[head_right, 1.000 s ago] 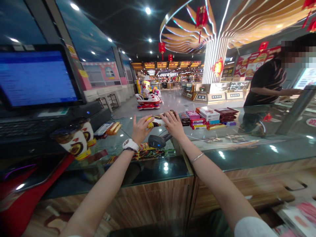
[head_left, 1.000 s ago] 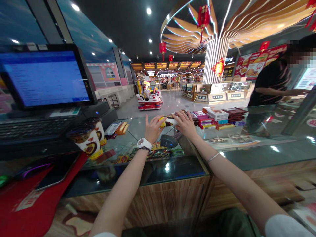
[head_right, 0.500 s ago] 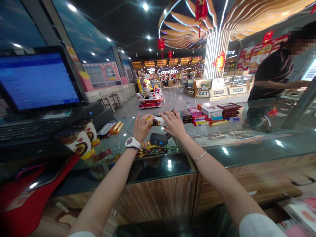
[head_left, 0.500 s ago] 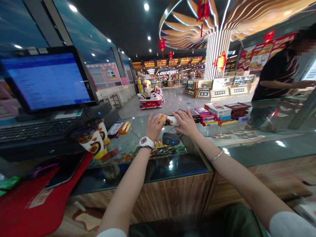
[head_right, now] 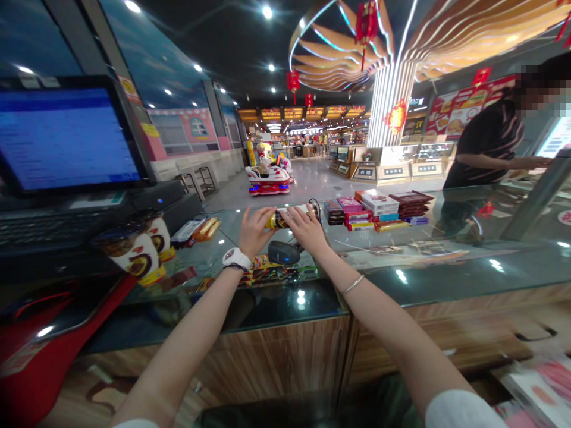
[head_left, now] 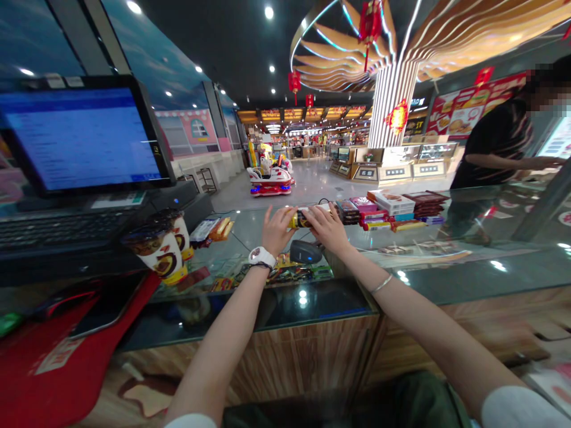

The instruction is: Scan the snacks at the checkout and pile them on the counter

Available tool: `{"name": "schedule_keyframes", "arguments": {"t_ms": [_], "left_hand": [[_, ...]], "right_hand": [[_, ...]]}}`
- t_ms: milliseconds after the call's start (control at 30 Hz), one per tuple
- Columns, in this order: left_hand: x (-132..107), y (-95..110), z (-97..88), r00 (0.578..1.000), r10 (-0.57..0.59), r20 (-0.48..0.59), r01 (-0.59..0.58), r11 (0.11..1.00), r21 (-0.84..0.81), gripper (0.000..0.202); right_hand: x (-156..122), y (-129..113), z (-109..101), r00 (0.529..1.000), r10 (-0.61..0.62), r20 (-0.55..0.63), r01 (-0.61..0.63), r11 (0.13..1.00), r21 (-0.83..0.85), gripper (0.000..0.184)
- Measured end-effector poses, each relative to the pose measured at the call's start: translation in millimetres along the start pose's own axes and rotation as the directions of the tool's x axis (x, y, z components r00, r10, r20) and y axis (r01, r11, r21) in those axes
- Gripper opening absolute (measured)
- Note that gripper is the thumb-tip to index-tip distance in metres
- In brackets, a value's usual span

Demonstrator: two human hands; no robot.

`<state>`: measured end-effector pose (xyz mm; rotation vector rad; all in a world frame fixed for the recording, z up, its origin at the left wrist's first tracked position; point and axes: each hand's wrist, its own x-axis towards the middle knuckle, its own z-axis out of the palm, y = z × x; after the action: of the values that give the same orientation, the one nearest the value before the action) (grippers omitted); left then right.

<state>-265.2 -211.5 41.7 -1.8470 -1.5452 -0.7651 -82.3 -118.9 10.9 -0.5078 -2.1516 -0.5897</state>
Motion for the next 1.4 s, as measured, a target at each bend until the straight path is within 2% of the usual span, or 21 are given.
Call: {"name": "schedule_keyframes", "arguments": {"t_ms": [167, 367, 500, 700, 967, 1233, 1400], "left_hand": [[0.5, -1.2, 5.2, 1.000, -0.024, 0.014, 0.025, 0.998, -0.063, 0.048], [0.4, -6.0, 10.2, 1.000, 0.006, -0.013, -0.008, 0.992, -0.129, 0.051], [-1.0, -7.1, 9.0, 0.996, 0.076, -0.041, -0.078, 0.995, -0.060, 0.053], [-2.2, -11.6, 10.9, 0.988, 0.154, -0.021, -0.152, 0.986, 0.071, 0.037], [-3.0, -16.9, 14.1, 0.981, 0.192, -0.026, -0.190, 0.979, 0.070, 0.035], [-3.4, -17.9, 10.2, 0.986, 0.166, -0.023, -0.165, 0.985, 0.041, 0.036], [-2.3, -15.7, 12.1, 0.991, 0.134, -0.012, -0.134, 0.991, 0.017, 0.040]], "right_hand": [[-2.2, 0.3, 5.8, 1.000, 0.016, -0.017, -0.016, 1.000, -0.019, 0.050], [-1.7, 1.8, 3.3, 1.000, 0.019, -0.012, -0.018, 0.999, 0.039, 0.057], [0.6, 2.8, -1.4, 0.999, 0.053, 0.002, -0.053, 0.997, 0.048, 0.060], [0.3, 6.3, -6.1, 0.997, 0.067, 0.028, -0.068, 0.996, 0.062, 0.060], [-1.7, 8.5, -2.9, 0.997, 0.044, 0.064, -0.050, 0.995, 0.092, 0.063], [-1.2, 9.6, -5.1, 0.995, 0.074, 0.068, -0.084, 0.985, 0.152, 0.070], [-1.6, 3.9, -6.8, 0.995, 0.071, 0.072, -0.079, 0.991, 0.111, 0.070]]}}
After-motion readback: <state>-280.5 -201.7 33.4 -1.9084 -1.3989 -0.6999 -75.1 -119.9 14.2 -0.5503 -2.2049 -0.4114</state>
